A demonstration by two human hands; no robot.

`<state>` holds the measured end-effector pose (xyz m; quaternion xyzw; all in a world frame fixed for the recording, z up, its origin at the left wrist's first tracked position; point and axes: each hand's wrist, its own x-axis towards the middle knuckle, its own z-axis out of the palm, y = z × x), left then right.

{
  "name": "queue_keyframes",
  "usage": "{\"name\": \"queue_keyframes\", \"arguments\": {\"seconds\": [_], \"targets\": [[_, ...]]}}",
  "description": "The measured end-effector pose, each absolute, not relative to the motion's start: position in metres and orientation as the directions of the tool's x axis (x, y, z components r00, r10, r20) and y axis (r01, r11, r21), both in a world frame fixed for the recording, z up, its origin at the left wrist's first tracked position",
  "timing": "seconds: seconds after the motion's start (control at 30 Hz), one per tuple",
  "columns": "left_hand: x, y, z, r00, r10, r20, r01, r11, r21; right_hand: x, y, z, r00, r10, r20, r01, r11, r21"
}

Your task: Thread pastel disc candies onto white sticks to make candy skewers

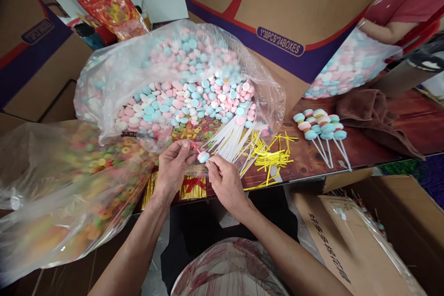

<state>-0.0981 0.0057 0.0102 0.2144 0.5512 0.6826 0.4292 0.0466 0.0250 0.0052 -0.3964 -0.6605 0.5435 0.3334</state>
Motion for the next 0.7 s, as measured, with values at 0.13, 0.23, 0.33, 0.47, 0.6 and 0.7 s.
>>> {"name": "queue_keyframes", "arguments": {"seconds": [0.13, 0.23, 0.33, 0.47, 0.6, 0.7], "targets": [[-0.101, 0.006, 0.013, -0.517, 0.829, -0.213, -0.384, -0.003, 0.923, 0.046, 0.024, 0.004, -0.468, 0.884, 0.007, 0.151, 0.088, -0.985], [-0.099, 0.004, 0.014, -0.488, 0.842, -0.229, -0.38, 0.031, 0.924, 0.044, 0.022, 0.003, -0.463, 0.886, 0.034, 0.126, 0.103, -0.987], [-0.093, 0.0, 0.011, -0.442, 0.877, -0.189, -0.307, 0.05, 0.95, 0.044, 0.022, 0.001, -0.435, 0.899, 0.055, 0.103, 0.11, -0.989], [-0.088, -0.001, 0.007, -0.361, 0.923, -0.133, -0.238, 0.047, 0.97, 0.044, 0.026, -0.003, -0.399, 0.916, 0.047, 0.029, 0.064, -0.997], [-0.1, 0.012, 0.016, -0.352, 0.932, -0.087, -0.058, 0.072, 0.996, 0.043, 0.032, -0.007, -0.395, 0.918, -0.018, -0.071, -0.051, -0.996], [-0.119, 0.034, 0.028, -0.448, 0.887, 0.108, 0.445, 0.117, 0.888, 0.042, 0.035, -0.01, -0.377, 0.925, -0.043, -0.116, -0.093, -0.989]]}}
